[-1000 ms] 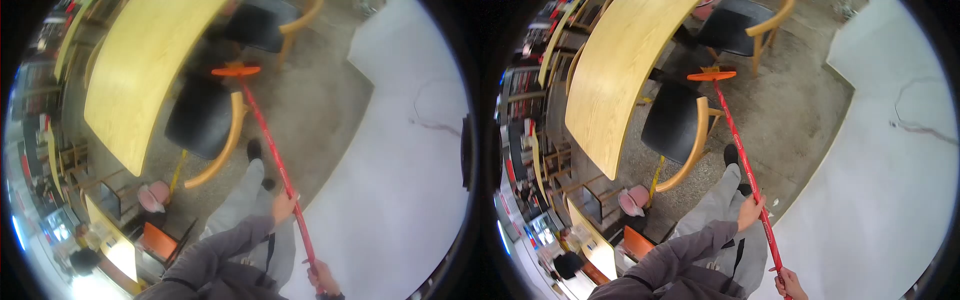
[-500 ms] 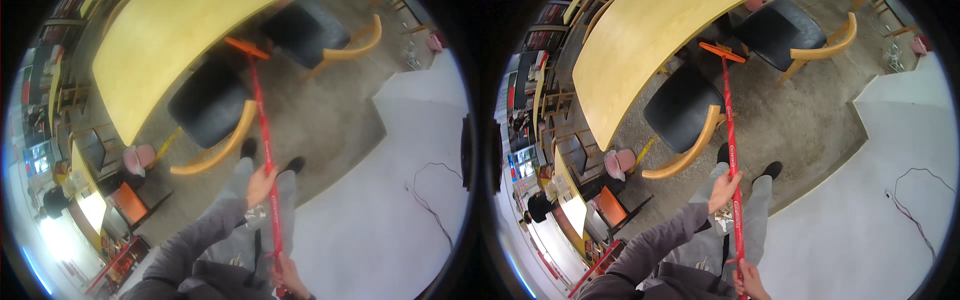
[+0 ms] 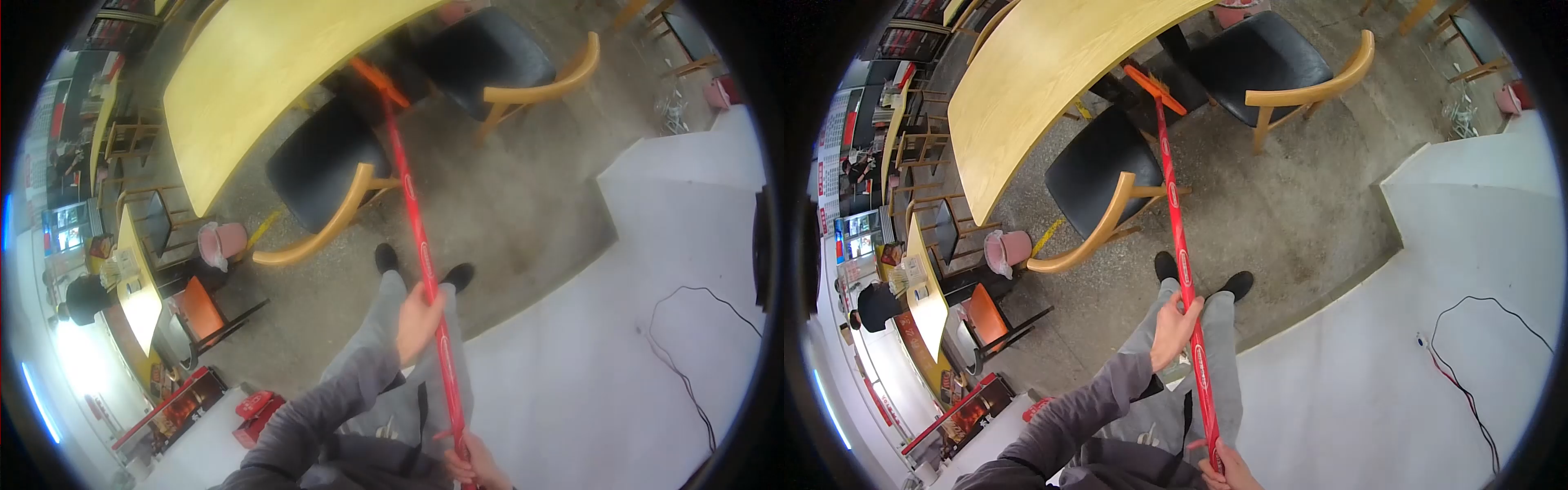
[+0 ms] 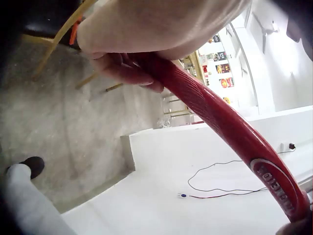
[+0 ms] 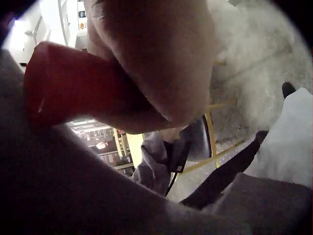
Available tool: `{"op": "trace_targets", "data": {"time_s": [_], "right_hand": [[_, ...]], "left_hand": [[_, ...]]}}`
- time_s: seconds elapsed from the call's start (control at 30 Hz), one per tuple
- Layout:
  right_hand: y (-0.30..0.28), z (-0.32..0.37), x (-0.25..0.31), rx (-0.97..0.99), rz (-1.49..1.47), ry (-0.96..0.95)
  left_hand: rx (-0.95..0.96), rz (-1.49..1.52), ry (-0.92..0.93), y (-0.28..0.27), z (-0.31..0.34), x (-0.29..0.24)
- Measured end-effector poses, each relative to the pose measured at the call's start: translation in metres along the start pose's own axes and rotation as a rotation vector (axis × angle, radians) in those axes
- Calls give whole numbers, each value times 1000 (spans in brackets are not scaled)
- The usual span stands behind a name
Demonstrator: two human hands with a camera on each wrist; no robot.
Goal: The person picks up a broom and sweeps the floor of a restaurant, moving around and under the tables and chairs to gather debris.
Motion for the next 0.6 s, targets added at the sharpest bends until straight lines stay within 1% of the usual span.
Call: {"op": "trace_targets", "data": {"time_s": [0.07,0.1,0.17,0.2,0.27,0.37,0.43,0.47,0.53,0.57,0.6], "right_hand": [[-6,-8,9,106,6,-46],[-10,-10,15,104,14,-39],[-10,-16,40,102,37,-17],[-8,-19,53,108,128,-45],[-10,-30,79,146,117,-53],[-6,-55,118,174,139,-80],[2,-64,142,165,173,-129],[6,-70,148,167,191,-151],[9,-76,139,216,137,-163],[9,-76,132,237,108,-167],[6,-74,120,225,99,-135]], "left_hand": [[-74,-12,101,0,-12,-11],[-84,-16,115,1,-20,-14],[-113,-27,140,-2,-41,-20],[-117,-12,127,-4,-51,-22],[-115,13,109,-6,-76,-28],[-210,-219,245,-17,-126,-3],[-153,-224,94,-18,-146,5],[-160,-257,127,-18,-152,7],[-180,-332,177,-23,-154,15],[-129,-310,140,-22,-148,27],[-78,-283,109,-20,-134,27]]}}
Point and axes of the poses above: each hand's wrist, its own z-axis away from the middle knuckle, its own y-axis out of the palm, x = y × z, the point moved 8 cm from there along -z, towards the middle knuckle, and after that the axes turned 14 degrees about y, right-handed, at the moved point
